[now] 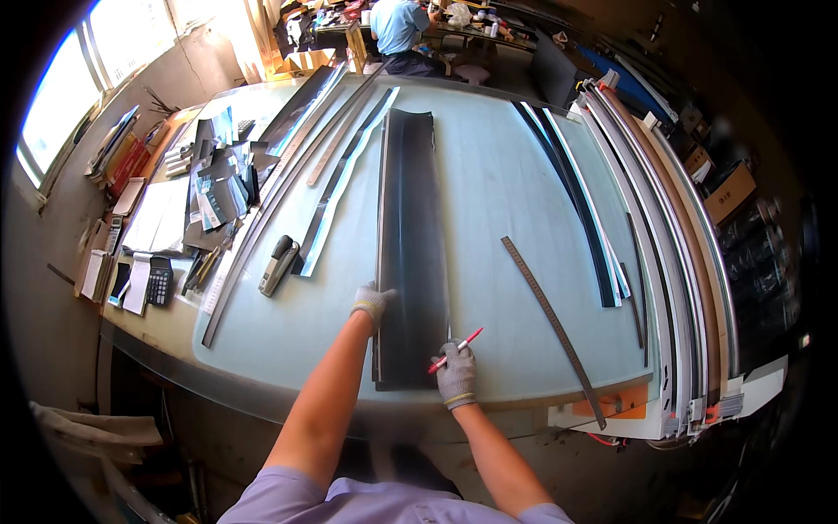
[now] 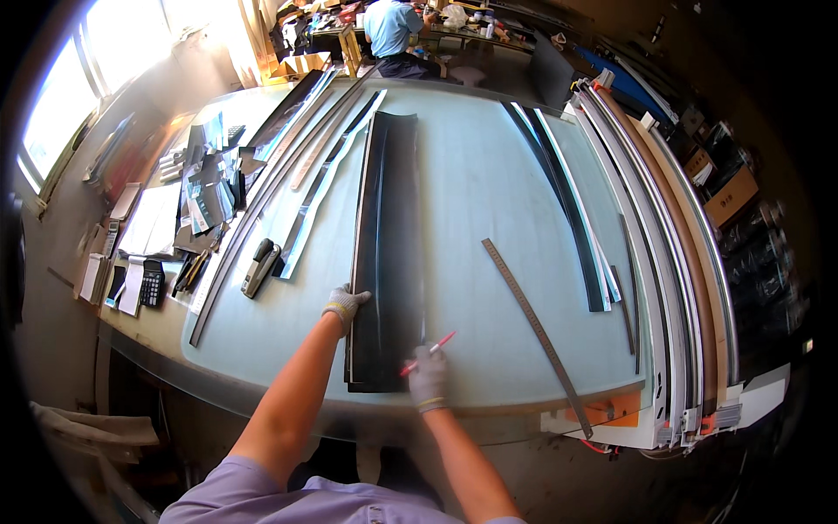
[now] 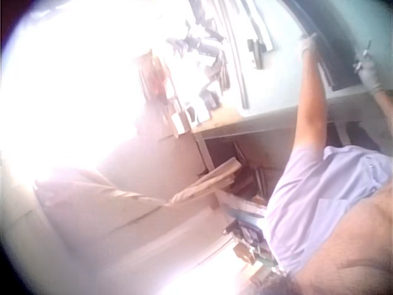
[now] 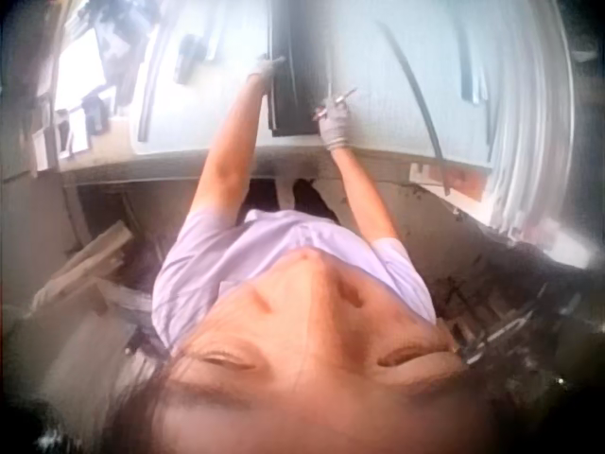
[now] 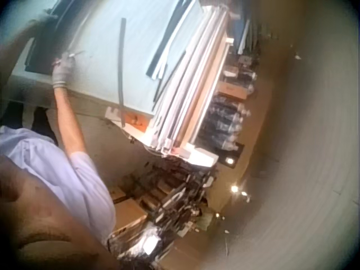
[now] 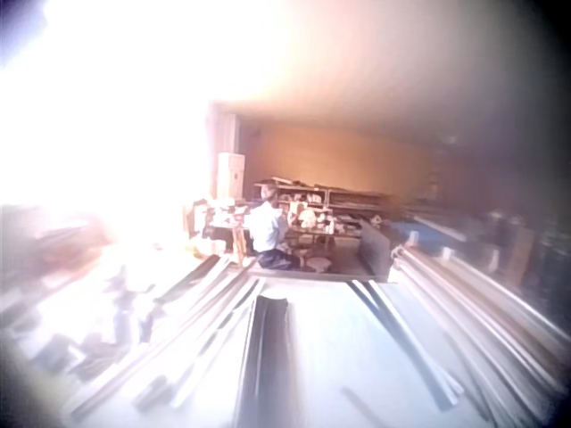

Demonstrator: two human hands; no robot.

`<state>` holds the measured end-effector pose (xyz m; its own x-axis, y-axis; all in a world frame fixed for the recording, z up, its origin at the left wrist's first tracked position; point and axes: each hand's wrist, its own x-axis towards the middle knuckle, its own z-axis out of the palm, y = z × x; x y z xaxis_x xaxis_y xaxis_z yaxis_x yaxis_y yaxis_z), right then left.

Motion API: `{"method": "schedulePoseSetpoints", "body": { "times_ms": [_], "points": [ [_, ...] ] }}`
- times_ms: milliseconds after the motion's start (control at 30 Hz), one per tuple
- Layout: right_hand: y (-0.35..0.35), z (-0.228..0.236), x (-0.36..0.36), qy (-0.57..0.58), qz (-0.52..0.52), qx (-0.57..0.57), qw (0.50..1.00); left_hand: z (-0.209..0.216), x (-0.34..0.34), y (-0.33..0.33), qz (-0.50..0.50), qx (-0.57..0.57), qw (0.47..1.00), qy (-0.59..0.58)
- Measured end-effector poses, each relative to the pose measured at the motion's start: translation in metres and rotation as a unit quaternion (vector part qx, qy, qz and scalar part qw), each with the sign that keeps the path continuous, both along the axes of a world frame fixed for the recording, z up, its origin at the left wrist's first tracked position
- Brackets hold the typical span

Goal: The person organizes a workspace by moving cardboard boxes and gathering white paper strips into a pile. They then handle long, dark, flexible strips, placing them on a table and using a ruler and pen to mark measurements. The person also uses a calculator and writes on a notepad during the process.

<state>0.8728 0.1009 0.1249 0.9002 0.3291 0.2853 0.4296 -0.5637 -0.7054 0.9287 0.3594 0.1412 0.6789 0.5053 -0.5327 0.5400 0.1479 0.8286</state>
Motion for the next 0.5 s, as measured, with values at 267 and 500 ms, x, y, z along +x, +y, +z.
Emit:
{"method": "schedulePoseSetpoints", "body": {
  "times_ms": [267, 500],
  "points": [
    [0.0, 0.012, 0.013, -0.005, 0.11, -0.116, 0.987, 0.062, -0.135, 0.063, -0.166, 0.389, 0.901, 0.099],
    [0.099, 0.043, 0.137, -0.246, 0.21, -0.203, 0.924, 0.117, -0.355, 0.103, -0.163, 0.52, 0.822, 0.169]
  ]
}}
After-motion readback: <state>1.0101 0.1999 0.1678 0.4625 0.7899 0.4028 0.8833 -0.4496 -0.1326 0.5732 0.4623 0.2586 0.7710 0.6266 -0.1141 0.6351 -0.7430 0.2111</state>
